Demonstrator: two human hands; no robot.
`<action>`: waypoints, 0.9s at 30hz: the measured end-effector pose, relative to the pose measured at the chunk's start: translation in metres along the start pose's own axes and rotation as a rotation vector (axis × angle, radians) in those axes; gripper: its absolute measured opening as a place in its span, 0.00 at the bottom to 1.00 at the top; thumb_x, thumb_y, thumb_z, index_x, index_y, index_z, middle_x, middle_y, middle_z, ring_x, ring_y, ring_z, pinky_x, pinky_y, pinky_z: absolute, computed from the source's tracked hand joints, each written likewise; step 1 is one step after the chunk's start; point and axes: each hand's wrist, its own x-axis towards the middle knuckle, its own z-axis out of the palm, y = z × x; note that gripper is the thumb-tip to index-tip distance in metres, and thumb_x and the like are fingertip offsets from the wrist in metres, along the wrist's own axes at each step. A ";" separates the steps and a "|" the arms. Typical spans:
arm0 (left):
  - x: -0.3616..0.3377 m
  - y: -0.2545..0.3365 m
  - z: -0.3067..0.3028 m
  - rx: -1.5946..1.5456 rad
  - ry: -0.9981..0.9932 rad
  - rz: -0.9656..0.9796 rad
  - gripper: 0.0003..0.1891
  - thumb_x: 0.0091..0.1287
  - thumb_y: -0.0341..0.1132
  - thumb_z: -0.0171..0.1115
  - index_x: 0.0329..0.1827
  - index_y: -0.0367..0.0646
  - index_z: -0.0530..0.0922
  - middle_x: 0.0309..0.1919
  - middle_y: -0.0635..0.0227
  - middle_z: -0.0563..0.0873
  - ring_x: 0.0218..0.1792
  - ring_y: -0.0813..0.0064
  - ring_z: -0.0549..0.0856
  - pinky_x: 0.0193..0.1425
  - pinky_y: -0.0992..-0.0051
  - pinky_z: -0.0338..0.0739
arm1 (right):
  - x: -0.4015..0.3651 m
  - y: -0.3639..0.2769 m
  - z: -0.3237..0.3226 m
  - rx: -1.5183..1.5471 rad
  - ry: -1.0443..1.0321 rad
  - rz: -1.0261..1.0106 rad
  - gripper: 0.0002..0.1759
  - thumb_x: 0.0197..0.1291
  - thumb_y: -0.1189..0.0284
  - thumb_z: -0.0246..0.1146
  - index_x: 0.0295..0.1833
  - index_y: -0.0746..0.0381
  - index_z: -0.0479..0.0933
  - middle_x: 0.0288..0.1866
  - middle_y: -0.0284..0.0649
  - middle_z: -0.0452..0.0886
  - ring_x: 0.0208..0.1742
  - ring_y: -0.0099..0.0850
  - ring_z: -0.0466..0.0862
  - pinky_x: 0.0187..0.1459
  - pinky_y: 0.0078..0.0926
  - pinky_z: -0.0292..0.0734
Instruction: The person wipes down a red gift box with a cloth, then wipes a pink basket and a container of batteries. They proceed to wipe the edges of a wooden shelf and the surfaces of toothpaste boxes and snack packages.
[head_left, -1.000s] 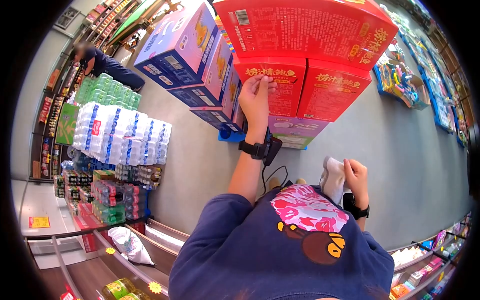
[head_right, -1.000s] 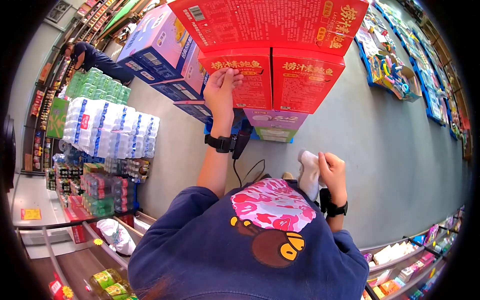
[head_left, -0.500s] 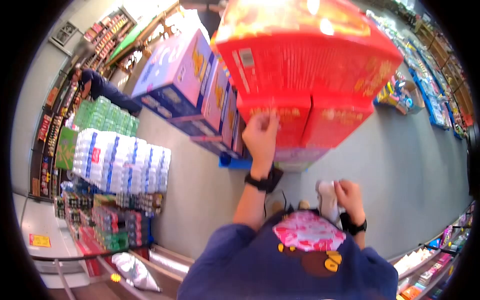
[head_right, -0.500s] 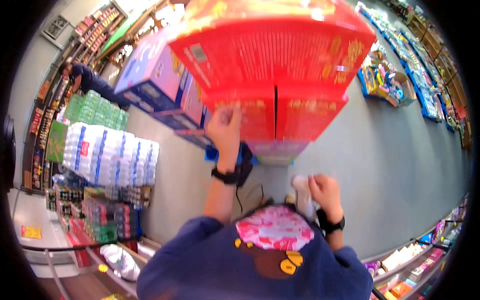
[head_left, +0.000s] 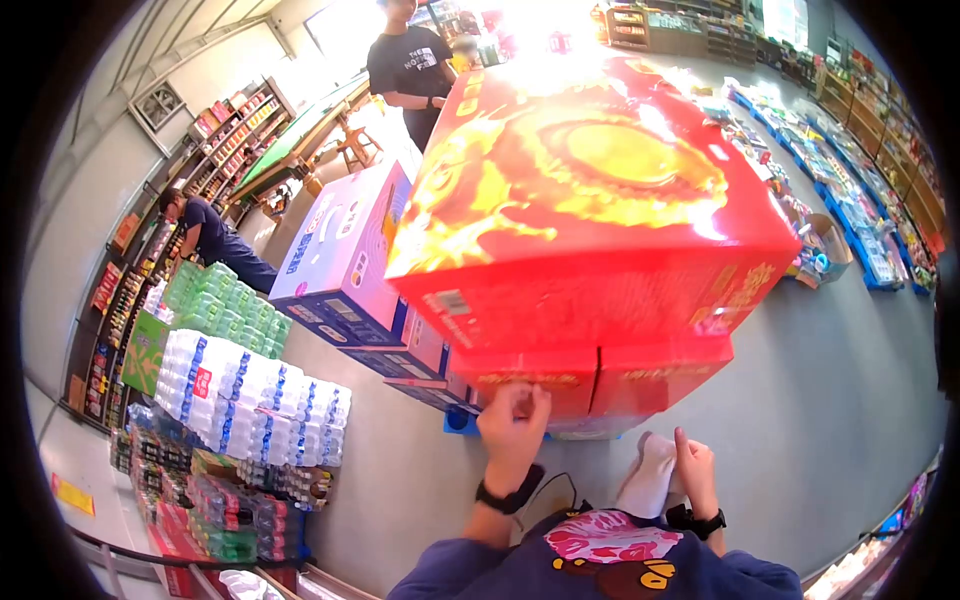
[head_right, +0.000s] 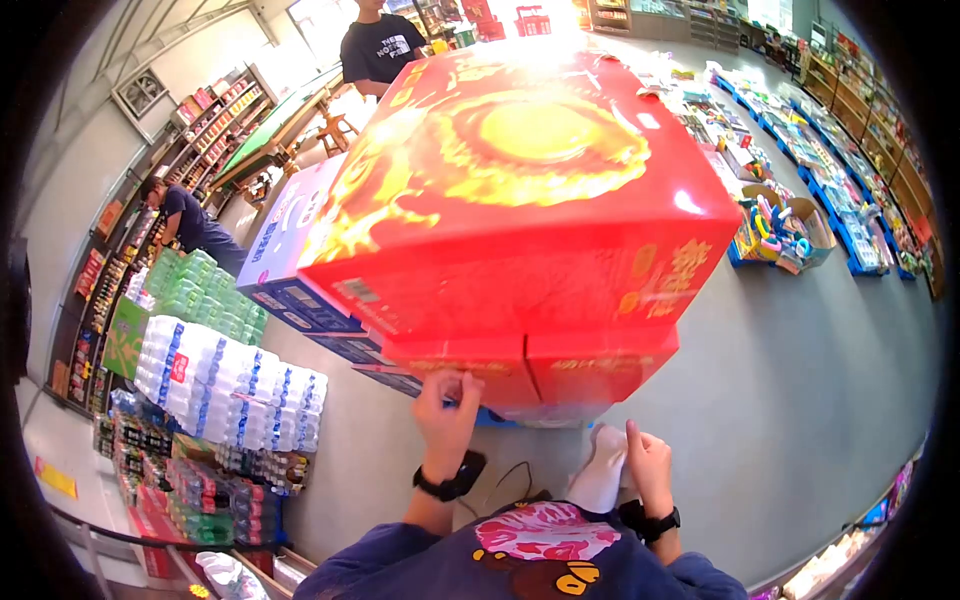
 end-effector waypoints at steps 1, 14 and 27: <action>-0.002 0.013 -0.003 0.142 -0.073 0.258 0.06 0.58 0.23 0.67 0.35 0.36 0.77 0.30 0.60 0.85 0.25 0.70 0.84 0.32 0.76 0.78 | 0.015 0.003 -0.006 -0.004 0.025 -0.034 0.30 0.68 0.53 0.59 0.24 0.70 0.69 0.16 0.46 0.64 0.23 0.23 0.65 0.24 0.32 0.64; -0.002 0.086 0.158 0.554 0.126 0.866 0.10 0.63 0.40 0.53 0.34 0.48 0.82 0.38 0.66 0.82 0.39 0.57 0.81 0.42 0.60 0.74 | 0.170 0.031 -0.158 0.435 -0.199 -0.159 0.08 0.66 0.70 0.62 0.42 0.64 0.82 0.29 0.31 0.83 0.31 0.16 0.78 0.33 0.16 0.72; -0.084 0.060 0.173 1.371 0.681 0.424 0.22 0.64 0.52 0.59 0.45 0.39 0.83 0.43 0.52 0.86 0.40 0.55 0.85 0.42 0.63 0.79 | 0.418 -0.181 -0.124 0.511 -0.545 -0.678 0.13 0.70 0.67 0.56 0.39 0.67 0.78 0.34 0.32 0.80 0.38 0.18 0.76 0.40 0.18 0.70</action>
